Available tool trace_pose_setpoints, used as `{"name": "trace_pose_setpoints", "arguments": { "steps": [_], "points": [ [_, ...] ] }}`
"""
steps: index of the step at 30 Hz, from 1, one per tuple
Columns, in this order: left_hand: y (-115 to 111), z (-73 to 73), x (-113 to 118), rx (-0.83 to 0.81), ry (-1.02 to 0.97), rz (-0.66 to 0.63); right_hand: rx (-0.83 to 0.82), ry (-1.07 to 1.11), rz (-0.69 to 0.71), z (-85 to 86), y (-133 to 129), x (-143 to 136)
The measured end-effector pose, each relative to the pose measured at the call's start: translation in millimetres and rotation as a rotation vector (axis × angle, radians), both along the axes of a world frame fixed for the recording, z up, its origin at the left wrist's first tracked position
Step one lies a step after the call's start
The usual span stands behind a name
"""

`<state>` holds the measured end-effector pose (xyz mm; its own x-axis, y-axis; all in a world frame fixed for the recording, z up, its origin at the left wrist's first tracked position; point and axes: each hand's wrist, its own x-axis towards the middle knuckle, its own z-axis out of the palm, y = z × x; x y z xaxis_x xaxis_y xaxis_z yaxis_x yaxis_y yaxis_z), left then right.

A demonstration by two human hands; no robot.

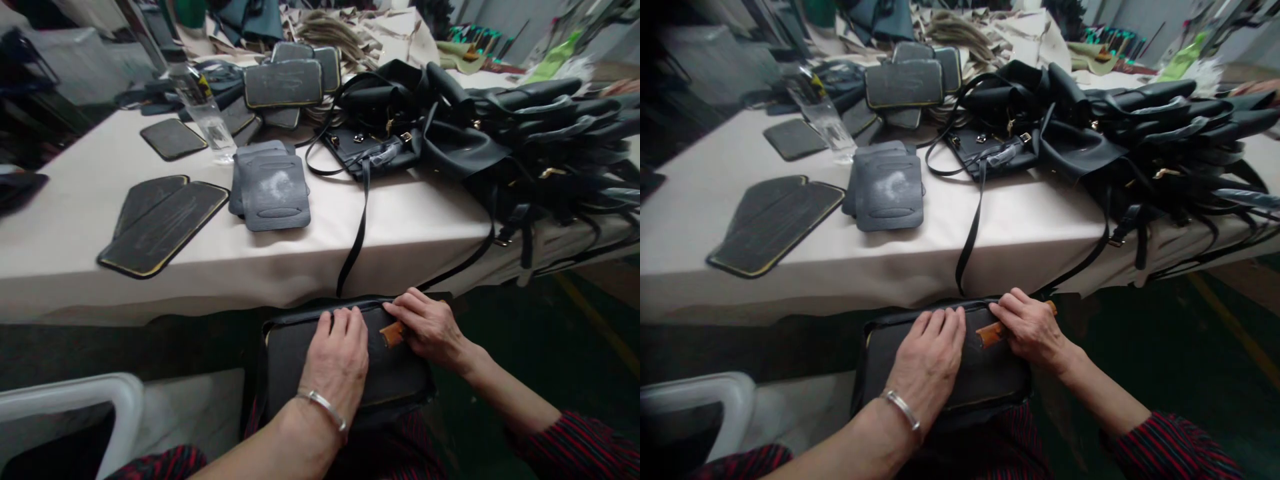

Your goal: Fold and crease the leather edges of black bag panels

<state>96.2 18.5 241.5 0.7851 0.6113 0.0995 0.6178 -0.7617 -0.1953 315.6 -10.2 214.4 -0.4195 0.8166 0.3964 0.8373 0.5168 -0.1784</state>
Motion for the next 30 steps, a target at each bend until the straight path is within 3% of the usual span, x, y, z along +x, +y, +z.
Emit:
{"name": "trace_pose_setpoints", "arguments": {
  "steps": [4,6,8,13,16,19,22,26,28,30],
  "points": [
    [5.3,-3.0,-67.9,0.051,-0.038,0.112,-0.025,0.014,-0.026,-3.2,2.1,-3.0],
    [6.5,-5.5,-87.8,0.090,-0.037,0.100,-0.029,-0.014,-0.027,-2.5,3.2,-4.4],
    [6.6,-7.5,-90.2,0.119,-0.023,0.066,-0.018,-0.043,-0.015,-1.4,3.9,-5.3],
    [3.9,-2.6,-57.2,0.172,0.114,0.113,-0.009,-0.089,-0.011,0.3,6.6,-7.1],
    [7.0,1.0,-49.9,0.156,0.131,0.131,-0.001,-0.142,-0.028,2.4,8.7,-8.6],
    [10.3,0.2,-65.2,0.049,0.007,0.122,-0.018,-0.211,-0.045,8.3,5.0,-11.6],
    [-0.2,-3.4,-94.4,-0.110,-0.251,0.062,-0.038,-0.246,-0.058,17.4,-14.7,-18.8],
    [-38.6,-13.5,-127.6,-0.315,-0.486,-0.106,-0.050,-0.099,0.164,18.5,-61.7,-34.5],
    [-55.2,-18.9,-134.0,-0.331,-0.571,-0.108,-0.025,-0.076,0.251,13.2,-79.6,-42.2],
    [-62.2,-20.8,-133.3,-0.342,-0.635,-0.042,-0.017,-0.081,0.243,8.9,-87.0,-48.3]
  ]
}}
